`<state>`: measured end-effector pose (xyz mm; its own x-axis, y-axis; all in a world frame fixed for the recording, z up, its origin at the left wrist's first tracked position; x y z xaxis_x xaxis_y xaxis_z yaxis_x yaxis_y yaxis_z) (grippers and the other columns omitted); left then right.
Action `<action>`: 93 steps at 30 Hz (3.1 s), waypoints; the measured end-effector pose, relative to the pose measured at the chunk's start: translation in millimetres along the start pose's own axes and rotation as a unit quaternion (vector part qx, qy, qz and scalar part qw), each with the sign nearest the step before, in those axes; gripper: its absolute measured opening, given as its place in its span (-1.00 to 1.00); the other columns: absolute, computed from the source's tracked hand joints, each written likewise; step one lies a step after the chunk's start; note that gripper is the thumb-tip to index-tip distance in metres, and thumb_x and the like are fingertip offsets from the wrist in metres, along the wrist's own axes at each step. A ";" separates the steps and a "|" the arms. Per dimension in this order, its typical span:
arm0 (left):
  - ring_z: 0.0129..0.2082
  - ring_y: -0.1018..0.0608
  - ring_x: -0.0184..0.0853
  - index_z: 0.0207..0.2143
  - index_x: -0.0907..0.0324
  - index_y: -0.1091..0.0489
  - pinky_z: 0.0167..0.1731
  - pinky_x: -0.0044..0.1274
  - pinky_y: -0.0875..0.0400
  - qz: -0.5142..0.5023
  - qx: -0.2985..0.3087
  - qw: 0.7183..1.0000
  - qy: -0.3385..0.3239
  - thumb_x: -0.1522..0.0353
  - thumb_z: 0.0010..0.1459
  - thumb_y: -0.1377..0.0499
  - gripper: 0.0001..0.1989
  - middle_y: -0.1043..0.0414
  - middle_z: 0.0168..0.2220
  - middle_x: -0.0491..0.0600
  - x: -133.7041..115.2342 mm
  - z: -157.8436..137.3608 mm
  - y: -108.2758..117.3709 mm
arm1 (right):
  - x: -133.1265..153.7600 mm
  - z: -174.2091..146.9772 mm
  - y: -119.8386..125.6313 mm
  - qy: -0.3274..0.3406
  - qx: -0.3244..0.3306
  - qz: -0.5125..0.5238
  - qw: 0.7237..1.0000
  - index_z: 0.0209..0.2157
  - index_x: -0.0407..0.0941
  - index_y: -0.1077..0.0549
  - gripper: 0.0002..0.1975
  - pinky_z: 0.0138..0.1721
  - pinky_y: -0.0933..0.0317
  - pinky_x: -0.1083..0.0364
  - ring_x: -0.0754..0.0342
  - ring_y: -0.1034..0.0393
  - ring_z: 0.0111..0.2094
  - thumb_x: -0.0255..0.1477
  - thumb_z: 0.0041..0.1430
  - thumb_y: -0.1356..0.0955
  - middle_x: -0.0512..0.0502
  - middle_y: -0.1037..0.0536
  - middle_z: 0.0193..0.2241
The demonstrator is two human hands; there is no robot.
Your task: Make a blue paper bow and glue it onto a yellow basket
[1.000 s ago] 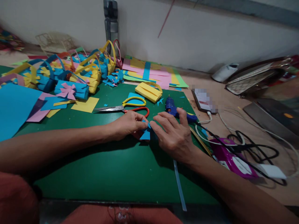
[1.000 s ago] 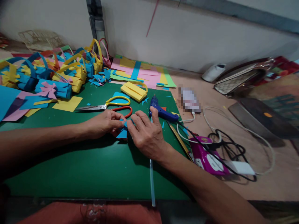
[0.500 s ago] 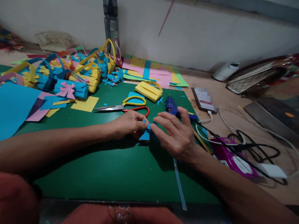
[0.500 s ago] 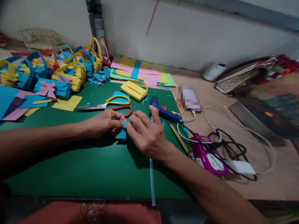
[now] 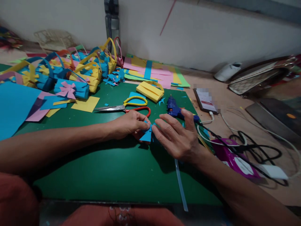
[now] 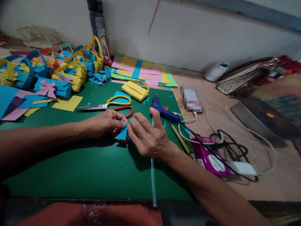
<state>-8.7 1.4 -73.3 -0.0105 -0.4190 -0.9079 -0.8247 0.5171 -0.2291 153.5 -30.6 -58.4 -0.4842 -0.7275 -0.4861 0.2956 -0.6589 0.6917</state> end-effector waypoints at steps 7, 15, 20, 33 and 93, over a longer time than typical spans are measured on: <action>-0.72 -0.32 -0.54 -0.53 0.25 -0.33 -0.65 -0.68 -0.15 0.002 0.009 1.000 -0.008 0.58 0.01 -0.08 -0.86 -0.28 -0.69 -0.18 0.8 0.0 1.0 | -0.9 -6.9 -3.8 -0.043 -0.002 0.111 0.993 -0.24 -0.05 -0.47 -0.77 0.08 0.00 -0.29 -0.11 -0.34 0.00 -0.61 0.11 -0.30 -0.11 -0.55 -0.21; -0.71 -0.27 -0.56 -0.54 0.25 -0.31 -0.65 -0.69 -0.13 0.011 0.010 1.000 -0.025 0.50 0.03 -0.12 -0.90 -0.24 -0.70 -0.20 2.6 0.8 2.4 | 0.9 1.3 0.2 0.015 -0.002 -0.030 0.999 -0.33 -0.07 -0.47 -0.84 0.06 -0.04 -0.21 -0.03 -0.39 -0.08 -0.56 0.16 -0.28 -0.07 -0.57 -0.30; -0.73 -0.26 -0.57 -0.52 0.26 -0.31 -0.66 -0.71 -0.10 0.036 -0.019 0.999 -0.024 0.54 0.03 -0.10 -0.90 -0.23 -0.72 -0.23 0.4 0.3 1.0 | -4.7 6.1 2.3 -0.059 -0.006 0.019 0.998 -0.37 -0.13 -0.46 -0.83 0.02 -0.07 -0.20 -0.03 -0.44 -0.18 -0.59 0.17 -0.25 -0.12 -0.58 -0.34; -0.71 -0.28 -0.57 -0.55 0.25 -0.29 -0.63 -0.70 -0.13 0.114 -0.028 0.992 -0.055 0.48 0.08 -0.12 -0.85 -0.26 -0.72 -0.22 1.2 -3.3 -3.6 | -14.6 4.9 -0.3 -0.448 0.054 0.390 0.803 -0.21 -0.11 -0.41 -0.83 -0.20 -0.28 0.04 0.05 -0.43 -0.25 -0.46 0.13 -0.31 -0.07 -0.55 -0.29; -0.68 -0.32 -0.56 -0.50 0.27 -0.31 -0.66 -0.72 -0.16 0.145 -0.050 0.980 -0.129 0.40 0.07 -0.11 -0.87 -0.38 -0.65 -0.14 9.4 -8.0 -11.9 | -2.6 8.5 -7.6 -0.505 0.056 0.483 0.713 -0.16 -0.12 -0.33 -0.69 -0.27 -0.25 0.08 0.12 -0.39 -0.36 -0.56 -0.02 -0.31 0.00 -0.47 -0.41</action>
<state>-3.6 -14.7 -76.2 -0.1201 -0.0570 -0.9911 -0.8600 0.5047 0.0752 145.6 -22.0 -57.8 -0.4631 -0.2847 0.8393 0.8524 0.1164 0.5098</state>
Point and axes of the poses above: each hand's wrist, its own z-axis towards the middle knuckle, its own y-axis out of the back of the hand, x = y × z, the point moved 2 cm from there along z, towards the middle knuckle
